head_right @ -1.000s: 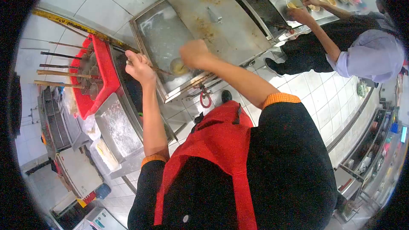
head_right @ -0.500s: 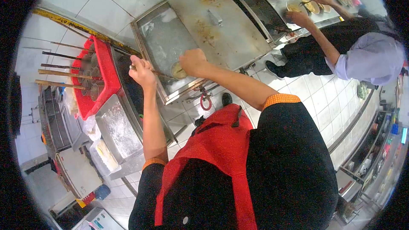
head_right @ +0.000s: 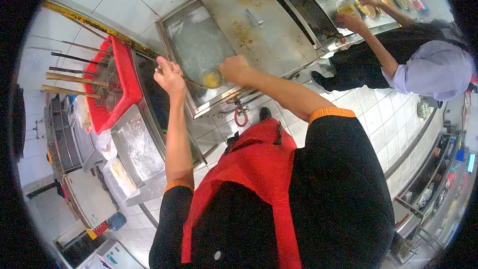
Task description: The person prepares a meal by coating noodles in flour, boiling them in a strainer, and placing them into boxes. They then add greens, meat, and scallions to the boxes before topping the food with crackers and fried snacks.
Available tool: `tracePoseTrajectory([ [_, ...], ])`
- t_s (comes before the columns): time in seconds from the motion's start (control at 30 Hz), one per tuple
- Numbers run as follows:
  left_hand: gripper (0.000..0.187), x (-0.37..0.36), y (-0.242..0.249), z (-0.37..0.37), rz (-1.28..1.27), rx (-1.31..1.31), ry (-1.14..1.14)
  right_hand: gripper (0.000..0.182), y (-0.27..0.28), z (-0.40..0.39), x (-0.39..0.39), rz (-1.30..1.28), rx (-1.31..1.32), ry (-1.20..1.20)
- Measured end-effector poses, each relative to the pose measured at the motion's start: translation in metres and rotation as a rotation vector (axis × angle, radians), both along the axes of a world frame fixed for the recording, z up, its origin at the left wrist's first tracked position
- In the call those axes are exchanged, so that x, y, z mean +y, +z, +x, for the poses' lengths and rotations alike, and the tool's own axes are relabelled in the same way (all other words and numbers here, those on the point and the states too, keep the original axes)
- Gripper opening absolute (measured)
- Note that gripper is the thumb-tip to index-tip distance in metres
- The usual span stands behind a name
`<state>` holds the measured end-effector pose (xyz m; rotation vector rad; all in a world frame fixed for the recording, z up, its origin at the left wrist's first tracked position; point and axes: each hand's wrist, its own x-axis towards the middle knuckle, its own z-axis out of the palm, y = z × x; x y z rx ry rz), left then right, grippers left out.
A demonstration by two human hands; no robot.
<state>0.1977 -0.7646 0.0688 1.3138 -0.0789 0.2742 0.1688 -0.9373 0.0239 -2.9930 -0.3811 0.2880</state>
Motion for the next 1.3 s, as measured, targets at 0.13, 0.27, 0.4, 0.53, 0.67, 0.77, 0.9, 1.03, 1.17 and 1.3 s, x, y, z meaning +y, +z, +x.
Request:
tracePoseTrajectory([
  [0.13, 0.051, 0.007, -0.002, 0.001, 0.023, -0.061, 0.014, 0.015, 0.021, 0.011, 0.003, -0.024, -0.046, -0.02],
  [0.27, 0.051, 0.008, -0.003, -0.002, -0.006, -0.062, -0.02, 0.014, 0.01, -0.006, 0.024, 0.062, 0.004, -0.031],
  [0.4, 0.051, 0.005, -0.005, -0.005, 0.009, -0.04, 0.046, 0.014, 0.016, -0.015, 0.025, 0.06, -0.02, -0.056],
  [0.53, 0.052, 0.005, -0.004, -0.001, 0.05, -0.046, 0.052, 0.016, 0.018, 0.005, 0.016, -0.013, -0.09, -0.115],
  [0.67, 0.051, 0.006, -0.006, -0.007, 0.018, -0.027, 0.05, 0.016, 0.003, -0.002, 0.023, 0.029, -0.025, 0.003],
  [0.77, 0.051, 0.005, -0.008, -0.008, -0.024, -0.074, 0.089, 0.016, 0.018, -0.008, 0.019, 0.061, -0.101, -0.03],
  [0.9, 0.051, 0.007, 0.0, -0.013, 0.003, -0.102, 0.109, 0.014, 0.0, -0.014, 0.003, 0.007, -0.166, -0.023],
  [1.03, 0.052, 0.009, 0.016, -0.036, -0.076, -0.162, 0.107, 0.013, 0.069, -0.029, -0.009, 0.002, -0.181, -0.061],
  [1.17, 0.052, 0.001, 0.008, -0.027, -0.075, -0.196, 0.114, 0.013, 0.026, -0.016, 0.003, -0.008, -0.202, -0.12],
  [1.3, 0.051, -0.002, -0.001, -0.02, -0.071, -0.167, 0.155, 0.013, 0.021, -0.018, 0.01, 0.055, -0.139, -0.01],
])
